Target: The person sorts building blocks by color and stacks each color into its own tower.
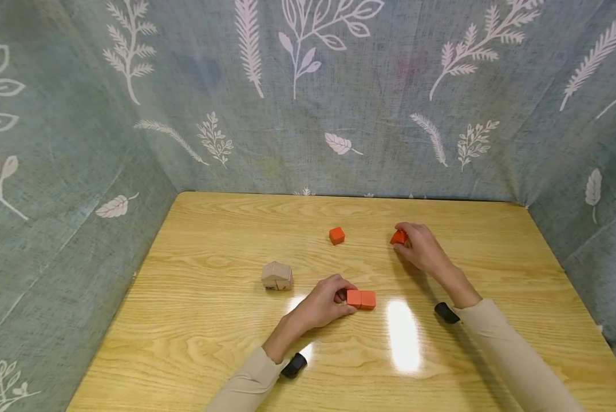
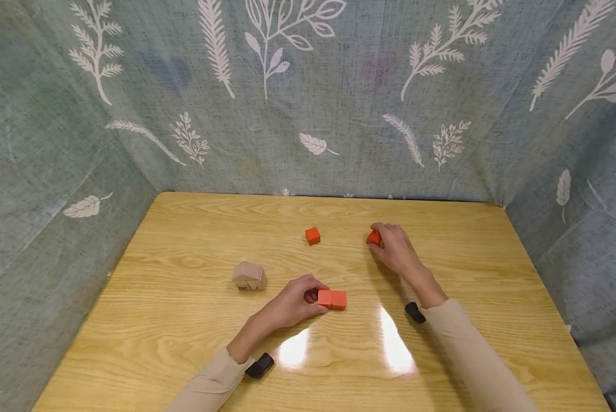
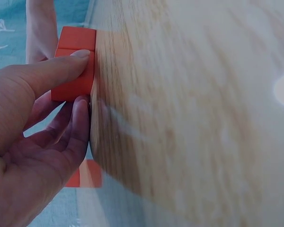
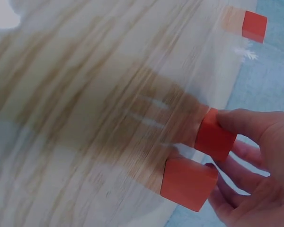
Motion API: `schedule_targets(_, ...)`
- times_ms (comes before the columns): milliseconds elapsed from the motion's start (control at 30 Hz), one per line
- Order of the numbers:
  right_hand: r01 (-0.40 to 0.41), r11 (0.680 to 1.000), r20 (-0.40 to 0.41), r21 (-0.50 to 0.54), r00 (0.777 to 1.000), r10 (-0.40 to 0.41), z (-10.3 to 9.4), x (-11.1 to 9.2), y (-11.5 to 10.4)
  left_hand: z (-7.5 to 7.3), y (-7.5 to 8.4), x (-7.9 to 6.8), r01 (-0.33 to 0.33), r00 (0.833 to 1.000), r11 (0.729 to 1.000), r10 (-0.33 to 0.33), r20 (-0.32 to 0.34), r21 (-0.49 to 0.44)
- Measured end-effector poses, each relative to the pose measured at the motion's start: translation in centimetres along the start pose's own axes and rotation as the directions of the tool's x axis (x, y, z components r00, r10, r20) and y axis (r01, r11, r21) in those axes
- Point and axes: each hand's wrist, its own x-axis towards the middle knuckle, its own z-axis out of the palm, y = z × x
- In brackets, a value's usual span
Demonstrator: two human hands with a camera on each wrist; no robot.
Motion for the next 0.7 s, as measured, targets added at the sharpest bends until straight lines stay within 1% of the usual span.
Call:
schedule_targets(200,-0.034,0.999,0.041,0.028,0.999,0.033,-0.1,0.1,0.0,0.0,0.0,0.0,-0.009,1.000,1.000,0.009,-0.004,0.002)
schedule_targets(400,-0.036,0.994,0.034,0.107,0.999,0.032,-0.2,-0.3,-0.4,0.0,0.0,0.0,-0.005,1.000,1.000,0.005,-0.005,0.008)
schedule_targets(700,-0.043,0.975,0.021,0.218,0.999,0.040,-0.3,-1.4,-1.0,0.0,-0.1,0.0,-0.002,1.000,1.000,0.002,-0.006,-0.003)
